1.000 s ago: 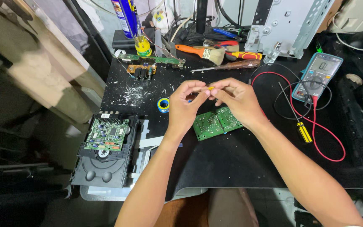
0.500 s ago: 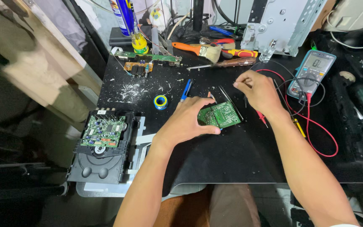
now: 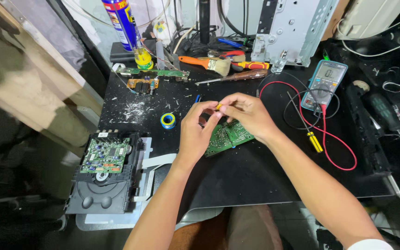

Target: The person solders components on a circuit board, tests points with a multimeter probe, and uses a desoldering pump on the board.

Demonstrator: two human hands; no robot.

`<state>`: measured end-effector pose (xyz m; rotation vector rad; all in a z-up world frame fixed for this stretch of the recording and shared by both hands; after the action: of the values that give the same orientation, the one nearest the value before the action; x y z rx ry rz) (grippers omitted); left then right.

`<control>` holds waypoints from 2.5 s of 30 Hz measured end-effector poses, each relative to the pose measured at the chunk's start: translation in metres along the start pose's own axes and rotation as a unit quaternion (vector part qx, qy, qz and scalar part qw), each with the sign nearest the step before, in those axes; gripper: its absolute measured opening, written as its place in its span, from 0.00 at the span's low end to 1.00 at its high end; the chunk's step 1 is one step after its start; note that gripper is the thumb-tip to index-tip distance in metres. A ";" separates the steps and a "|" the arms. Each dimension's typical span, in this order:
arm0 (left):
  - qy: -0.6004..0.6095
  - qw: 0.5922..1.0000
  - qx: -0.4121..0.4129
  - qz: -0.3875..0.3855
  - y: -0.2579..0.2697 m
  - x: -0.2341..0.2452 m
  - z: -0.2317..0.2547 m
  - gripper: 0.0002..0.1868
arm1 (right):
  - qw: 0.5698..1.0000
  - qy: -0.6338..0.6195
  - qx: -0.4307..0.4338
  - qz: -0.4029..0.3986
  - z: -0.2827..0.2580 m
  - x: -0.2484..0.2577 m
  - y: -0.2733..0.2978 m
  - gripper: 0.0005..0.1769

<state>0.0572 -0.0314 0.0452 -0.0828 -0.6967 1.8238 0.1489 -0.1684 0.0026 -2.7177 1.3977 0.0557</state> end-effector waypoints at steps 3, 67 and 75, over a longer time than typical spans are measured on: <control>0.089 0.996 0.010 0.013 0.002 -0.002 -0.009 0.11 | 1.000 0.010 -0.029 0.003 0.002 -0.003 0.002 0.10; -0.050 0.993 -0.094 0.054 -0.016 -0.016 0.023 0.05 | 0.513 0.563 0.286 0.582 -0.082 0.161 0.098 0.24; -0.043 0.995 -0.055 0.068 -0.016 -0.010 0.011 0.06 | 0.821 0.554 -0.069 0.119 -0.023 0.080 0.041 0.14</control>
<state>0.0705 -0.0420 0.0597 -0.1291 -0.8702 1.9276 0.1618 -0.2596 0.0175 -2.6614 1.9471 -1.7055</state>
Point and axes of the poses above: each hand's wrist, its own y-axis away from the middle knuckle, its own x-axis out of the back of the hand, z = x × y, the point moved 8 cm from there along -y, towards the middle knuckle, and after that the axes turned 5 degrees about -x, right-handed, at the moved point
